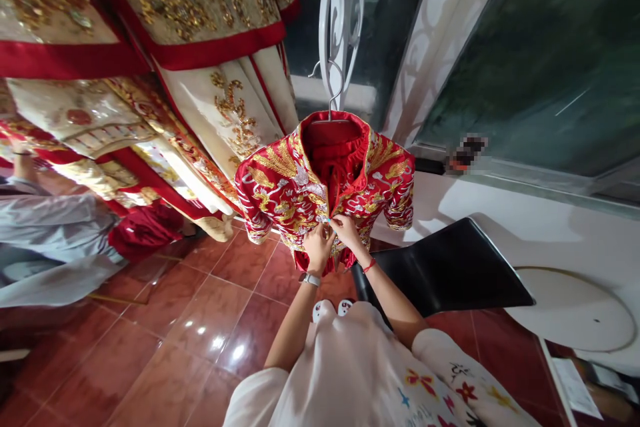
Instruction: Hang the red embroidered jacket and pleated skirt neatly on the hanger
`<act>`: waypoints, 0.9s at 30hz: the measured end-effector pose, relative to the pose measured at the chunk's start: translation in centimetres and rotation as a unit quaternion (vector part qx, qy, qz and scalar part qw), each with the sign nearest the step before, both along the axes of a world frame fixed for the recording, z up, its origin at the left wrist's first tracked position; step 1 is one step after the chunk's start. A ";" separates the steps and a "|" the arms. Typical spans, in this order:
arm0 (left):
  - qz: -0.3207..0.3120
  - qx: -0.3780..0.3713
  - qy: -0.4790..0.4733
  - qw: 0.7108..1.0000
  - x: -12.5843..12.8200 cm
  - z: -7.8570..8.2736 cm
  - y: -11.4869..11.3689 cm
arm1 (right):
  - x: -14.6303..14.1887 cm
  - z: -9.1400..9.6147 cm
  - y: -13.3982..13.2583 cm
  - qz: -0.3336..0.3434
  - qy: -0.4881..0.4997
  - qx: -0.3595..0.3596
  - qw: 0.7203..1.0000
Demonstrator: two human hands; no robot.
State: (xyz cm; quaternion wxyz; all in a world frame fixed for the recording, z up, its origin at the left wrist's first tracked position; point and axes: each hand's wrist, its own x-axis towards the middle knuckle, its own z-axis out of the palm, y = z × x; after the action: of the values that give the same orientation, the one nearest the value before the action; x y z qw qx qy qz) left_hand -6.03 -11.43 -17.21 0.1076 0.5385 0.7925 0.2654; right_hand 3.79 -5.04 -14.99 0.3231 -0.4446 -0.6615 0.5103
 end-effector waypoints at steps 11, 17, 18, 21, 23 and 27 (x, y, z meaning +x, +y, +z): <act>-0.002 0.003 0.034 0.999 -1.0 -0.2 0.7 | -0.9 0.7 -0.1 -0.062 -0.044 0.067 0.995; -0.024 -0.031 0.048 0.998 -1.2 0.5 0.8 | 0.1 1.6 -2.2 0.052 0.069 -0.151 0.985; -0.028 -0.036 0.049 0.998 -1.2 0.6 0.9 | 0.2 2.0 -2.4 0.064 0.075 -0.177 0.979; -0.037 -0.041 0.044 0.998 -0.8 0.7 1.2 | 0.4 4.1 -2.0 0.066 0.102 -0.186 0.975; -0.039 -0.041 0.038 0.998 -0.5 0.7 1.1 | 0.4 6.2 -1.1 0.063 0.129 -0.158 0.977; -0.038 -0.031 0.020 0.999 -0.1 1.7 0.5 | 0.5 8.8 0.0 0.066 0.105 -0.098 0.987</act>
State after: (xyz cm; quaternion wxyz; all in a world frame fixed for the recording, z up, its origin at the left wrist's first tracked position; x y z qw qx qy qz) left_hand -6.17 -10.91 -15.48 0.1182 0.5701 0.7811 0.2256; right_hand 4.27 -5.01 -6.21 0.3110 -0.3740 -0.5984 0.6367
